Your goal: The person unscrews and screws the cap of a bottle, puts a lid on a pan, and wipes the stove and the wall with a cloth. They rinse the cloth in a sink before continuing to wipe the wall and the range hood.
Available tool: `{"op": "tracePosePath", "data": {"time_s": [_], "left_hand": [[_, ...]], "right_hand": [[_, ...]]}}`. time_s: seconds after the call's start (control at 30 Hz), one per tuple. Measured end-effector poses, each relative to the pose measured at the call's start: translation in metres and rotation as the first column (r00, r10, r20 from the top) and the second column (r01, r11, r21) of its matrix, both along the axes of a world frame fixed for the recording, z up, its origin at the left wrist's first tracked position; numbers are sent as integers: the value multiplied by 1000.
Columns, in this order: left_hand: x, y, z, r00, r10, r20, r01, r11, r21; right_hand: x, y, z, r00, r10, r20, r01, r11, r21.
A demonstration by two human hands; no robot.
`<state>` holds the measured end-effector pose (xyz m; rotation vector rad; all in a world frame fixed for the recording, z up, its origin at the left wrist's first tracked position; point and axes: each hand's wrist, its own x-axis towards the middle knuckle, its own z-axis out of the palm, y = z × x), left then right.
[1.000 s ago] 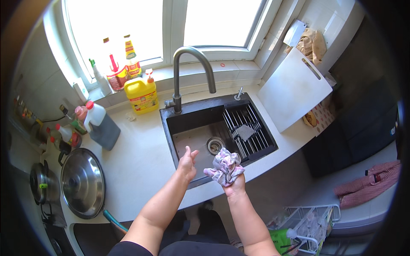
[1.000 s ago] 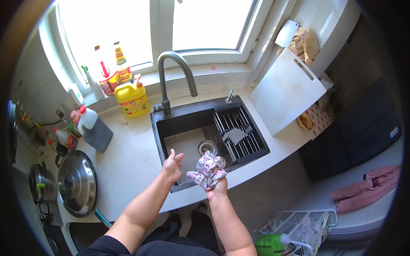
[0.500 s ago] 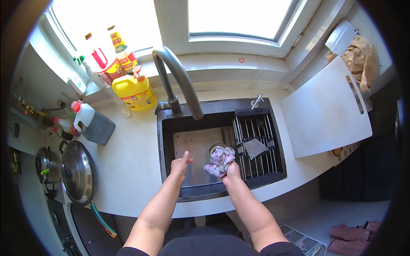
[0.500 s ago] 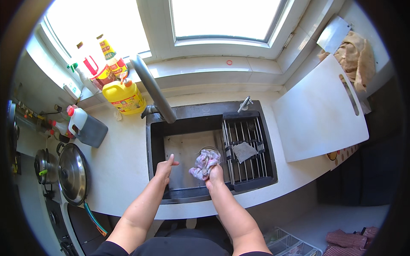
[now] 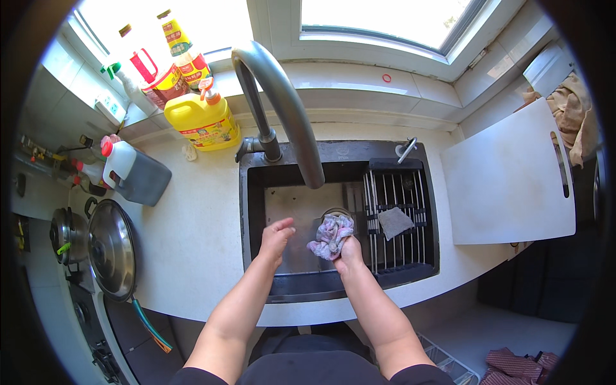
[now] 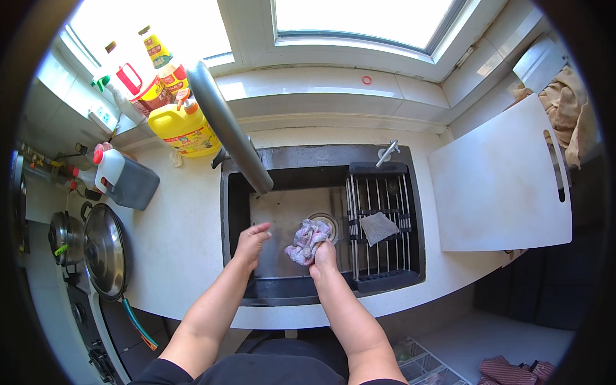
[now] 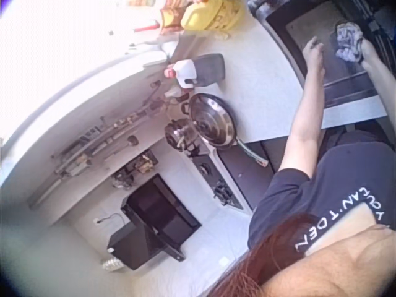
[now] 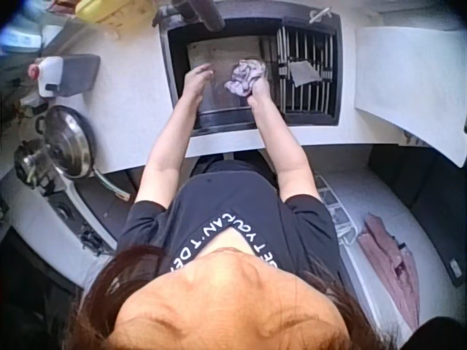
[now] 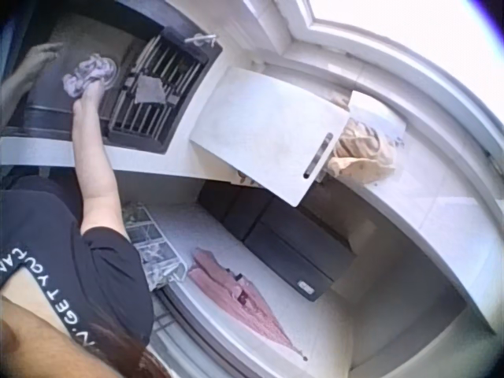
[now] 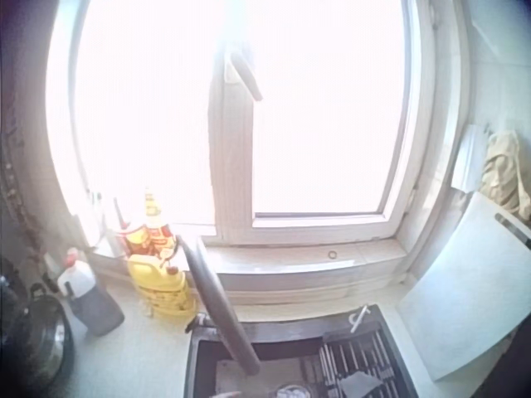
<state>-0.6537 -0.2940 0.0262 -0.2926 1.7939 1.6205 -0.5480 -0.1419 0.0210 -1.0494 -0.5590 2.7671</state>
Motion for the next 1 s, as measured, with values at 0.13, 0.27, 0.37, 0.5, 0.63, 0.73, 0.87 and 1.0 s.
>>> {"op": "tracePosePath", "data": {"time_s": [0.13, 0.27, 0.37, 0.5, 0.63, 0.73, 0.87, 1.0], "left_hand": [[-43, 16, 65, 978, 70, -195, 16, 913, 407], [-110, 12, 92, 924, 195, -330, -50, 915, 401], [-140, -3, 101, 912, 353, -212, -242, 876, 416], [-154, -7, 92, 862, 458, -215, -347, 844, 408], [-126, 6, 84, 860, 415, -298, -255, 854, 455], [-68, 23, 54, 891, 301, -340, -203, 934, 294], [4, 43, 14, 960, 53, 274, -37, 997, -63], [23, 53, -43, 835, 34, 550, -227, 930, 288]], "right_hand": [[-10, 1, 16, 999, -5, 43, 4, 1000, 19], [-33, -1, 35, 998, 48, 44, -48, 999, 20], [-47, -6, 48, 999, 31, 38, -32, 999, 18], [-56, -11, 55, 993, 67, -97, -72, 996, -49], [-61, -14, 60, 993, 54, -105, -66, 991, -113], [-56, -7, 28, 990, 49, -134, -65, 991, -116], [-54, -12, 17, 996, -72, 50, 80, 982, -172], [-42, -13, -16, 987, 72, 144, -81, 995, 58]]}}
